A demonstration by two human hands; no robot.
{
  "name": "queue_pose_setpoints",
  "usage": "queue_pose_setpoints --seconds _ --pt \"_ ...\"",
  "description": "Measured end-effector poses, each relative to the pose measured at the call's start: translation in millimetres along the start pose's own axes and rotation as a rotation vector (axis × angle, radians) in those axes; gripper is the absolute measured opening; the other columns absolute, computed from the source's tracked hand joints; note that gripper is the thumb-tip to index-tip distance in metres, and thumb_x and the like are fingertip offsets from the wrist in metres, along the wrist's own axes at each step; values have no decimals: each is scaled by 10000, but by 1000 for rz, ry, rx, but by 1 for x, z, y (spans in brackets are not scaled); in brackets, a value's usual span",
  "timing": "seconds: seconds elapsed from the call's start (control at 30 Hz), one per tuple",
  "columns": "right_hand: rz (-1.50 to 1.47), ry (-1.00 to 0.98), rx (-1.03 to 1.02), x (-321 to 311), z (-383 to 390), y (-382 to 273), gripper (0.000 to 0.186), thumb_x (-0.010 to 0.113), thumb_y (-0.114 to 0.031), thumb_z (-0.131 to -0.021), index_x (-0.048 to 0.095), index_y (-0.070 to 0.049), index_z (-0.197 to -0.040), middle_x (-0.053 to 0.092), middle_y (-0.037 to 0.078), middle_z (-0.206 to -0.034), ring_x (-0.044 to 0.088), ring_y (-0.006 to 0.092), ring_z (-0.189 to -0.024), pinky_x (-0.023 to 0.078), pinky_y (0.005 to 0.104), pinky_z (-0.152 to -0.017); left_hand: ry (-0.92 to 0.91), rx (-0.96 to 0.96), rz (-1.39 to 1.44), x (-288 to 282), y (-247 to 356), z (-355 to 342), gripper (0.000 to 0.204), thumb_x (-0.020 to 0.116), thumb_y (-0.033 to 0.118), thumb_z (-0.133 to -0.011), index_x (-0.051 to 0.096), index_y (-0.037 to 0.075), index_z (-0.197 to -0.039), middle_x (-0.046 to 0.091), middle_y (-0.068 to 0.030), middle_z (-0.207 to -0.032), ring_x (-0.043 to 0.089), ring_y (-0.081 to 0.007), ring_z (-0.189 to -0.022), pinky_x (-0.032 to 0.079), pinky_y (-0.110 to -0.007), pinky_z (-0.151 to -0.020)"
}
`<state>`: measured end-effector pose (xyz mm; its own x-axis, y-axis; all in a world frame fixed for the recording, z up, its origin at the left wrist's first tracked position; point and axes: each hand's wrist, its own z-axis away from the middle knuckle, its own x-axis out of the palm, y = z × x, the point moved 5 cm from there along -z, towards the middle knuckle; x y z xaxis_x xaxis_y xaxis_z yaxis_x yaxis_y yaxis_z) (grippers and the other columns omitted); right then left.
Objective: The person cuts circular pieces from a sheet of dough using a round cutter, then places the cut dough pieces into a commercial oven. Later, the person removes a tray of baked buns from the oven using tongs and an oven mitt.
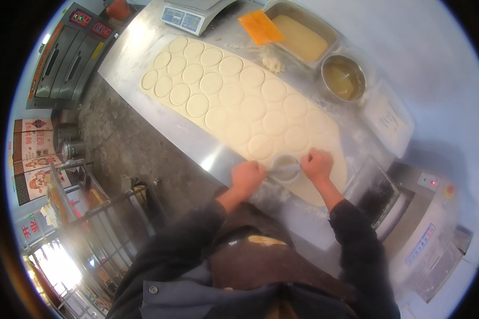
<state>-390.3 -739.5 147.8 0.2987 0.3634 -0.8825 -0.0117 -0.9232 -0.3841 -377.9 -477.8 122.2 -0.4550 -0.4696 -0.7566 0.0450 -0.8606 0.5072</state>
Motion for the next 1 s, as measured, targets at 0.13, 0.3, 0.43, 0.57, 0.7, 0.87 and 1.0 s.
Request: queue_pose_setpoints --seconds 0.13,0.3,0.43,0.57,0.7,0.87,1.0 --pt "18 -3 20 10 -4 3 214 685 -166 -760 531 -111 -623 554 104 -586 540 336 -584 400 462 -610 140 35 34 -3 1 -5 387 548 305 -951 703 24 -735 689 -225 -747 671 -456 -714 526 -568 -689" --pt "15 -1 30 18 -5 3 206 680 -165 -759 534 -111 -623 552 108 -581 549 336 -585 400 469 -608 99 20 11 -8 1 -11 391 547 319 -951 715 37 -737 701 -215 -759 681 -448 -723 528 -569 -693" --pt "34 -9 41 24 -1 4 194 662 -167 -752 529 -113 -621 542 110 -579 540 342 -582 385 478 -598 -3 -5 -37 -5 -3 -15 416 523 358 -941 753 39 -807 738 -234 -846 718 -454 -815 564 -564 -785" --pt "82 -67 47 33 9 3 210 630 -209 -792 539 -95 -640 567 150 -632 552 395 -644 406 516 -629 29 58 -106 8 -14 -14 395 539 327 -942 727 36 -753 716 -225 -788 697 -448 -767 544 -567 -736" --pt "52 59 -45 31 22 8 176 637 -186 -742 522 -116 -629 522 124 -613 487 359 -585 358 478 -609 113 186 -88 12 -7 -13 396 540 308 -952 699 20 -730 705 -219 -769 681 -446 -747 527 -573 -715" --pt "-26 76 -26 19 15 11 188 650 -175 -747 516 -113 -631 533 121 -637 494 356 -601 378 480 -623 96 124 -22 8 -4 1 379 549 300 -957 689 22 -740 697 -222 -767 673 -449 -737 512 -589 -710" --pt "-7 147 9 -29 14 27 194 660 -173 -763 526 -117 -635 533 131 -629 505 369 -596 390 488 -614 69 140 55 -7 43 9 377 556 312 -960 697 32 -751 687 -223 -752 670 -451 -719 511 -590 -700"
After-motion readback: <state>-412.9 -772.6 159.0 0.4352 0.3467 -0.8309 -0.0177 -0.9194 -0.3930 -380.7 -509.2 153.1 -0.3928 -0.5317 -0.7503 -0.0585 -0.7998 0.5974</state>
